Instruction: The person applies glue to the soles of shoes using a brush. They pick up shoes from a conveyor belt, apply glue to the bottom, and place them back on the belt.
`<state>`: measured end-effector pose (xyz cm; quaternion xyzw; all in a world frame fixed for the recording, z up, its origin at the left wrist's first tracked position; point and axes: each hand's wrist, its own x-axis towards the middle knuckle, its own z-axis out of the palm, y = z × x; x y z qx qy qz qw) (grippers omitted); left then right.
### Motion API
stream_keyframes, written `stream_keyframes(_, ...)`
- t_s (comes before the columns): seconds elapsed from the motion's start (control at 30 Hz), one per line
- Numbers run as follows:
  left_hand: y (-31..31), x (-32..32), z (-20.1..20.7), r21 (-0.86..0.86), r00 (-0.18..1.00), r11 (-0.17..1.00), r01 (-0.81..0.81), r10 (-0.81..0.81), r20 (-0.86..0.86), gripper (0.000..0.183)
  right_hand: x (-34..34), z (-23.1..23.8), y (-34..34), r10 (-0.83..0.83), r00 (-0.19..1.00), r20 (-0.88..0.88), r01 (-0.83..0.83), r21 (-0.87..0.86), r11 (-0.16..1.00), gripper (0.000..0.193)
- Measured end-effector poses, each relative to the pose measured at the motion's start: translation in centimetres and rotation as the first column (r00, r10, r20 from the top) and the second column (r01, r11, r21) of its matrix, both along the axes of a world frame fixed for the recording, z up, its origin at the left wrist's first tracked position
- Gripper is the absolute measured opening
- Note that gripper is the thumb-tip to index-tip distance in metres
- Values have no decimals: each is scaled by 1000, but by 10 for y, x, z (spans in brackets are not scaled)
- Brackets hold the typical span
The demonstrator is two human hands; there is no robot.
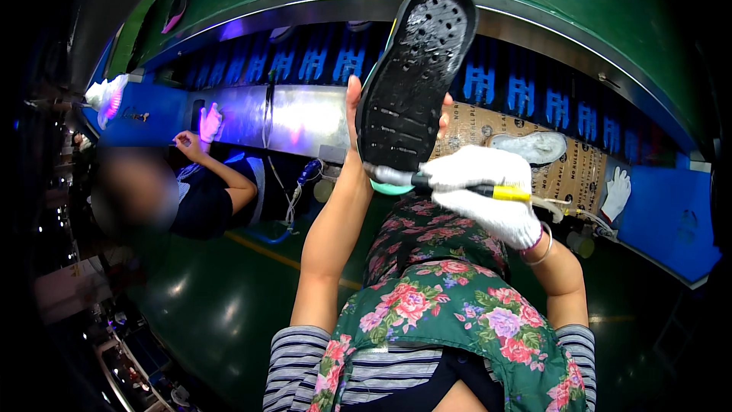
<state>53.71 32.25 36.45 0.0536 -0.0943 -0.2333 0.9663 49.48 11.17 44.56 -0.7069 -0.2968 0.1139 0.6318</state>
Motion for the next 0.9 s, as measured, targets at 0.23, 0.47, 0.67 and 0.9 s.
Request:
stream_keyframes(0.23, -16, -49, -14, 157, 999, 988, -12, 20, -48, 94, 72, 5, -20, -290, 755, 587, 425, -102, 899, 18)
stream_keyframes(0.47, -17, -59, -17, 141, 979, 983, -118, 138, -147, 97, 39, -14, -5, 21, 642, 767, 176, -174, 969, 38)
stream_keyframes(0.67, -15, -63, -19, 121, 986, 989, -86, 102, -131, 101, 70, -3, -8, -119, 636, 763, 331, -131, 935, 24)
stream_keyframes(0.9, 4, -39, -35, 21, 995, 997, -79, 80, -64, 106, 18, -20, 7, 40, 735, 677, 64, -129, 990, 34)
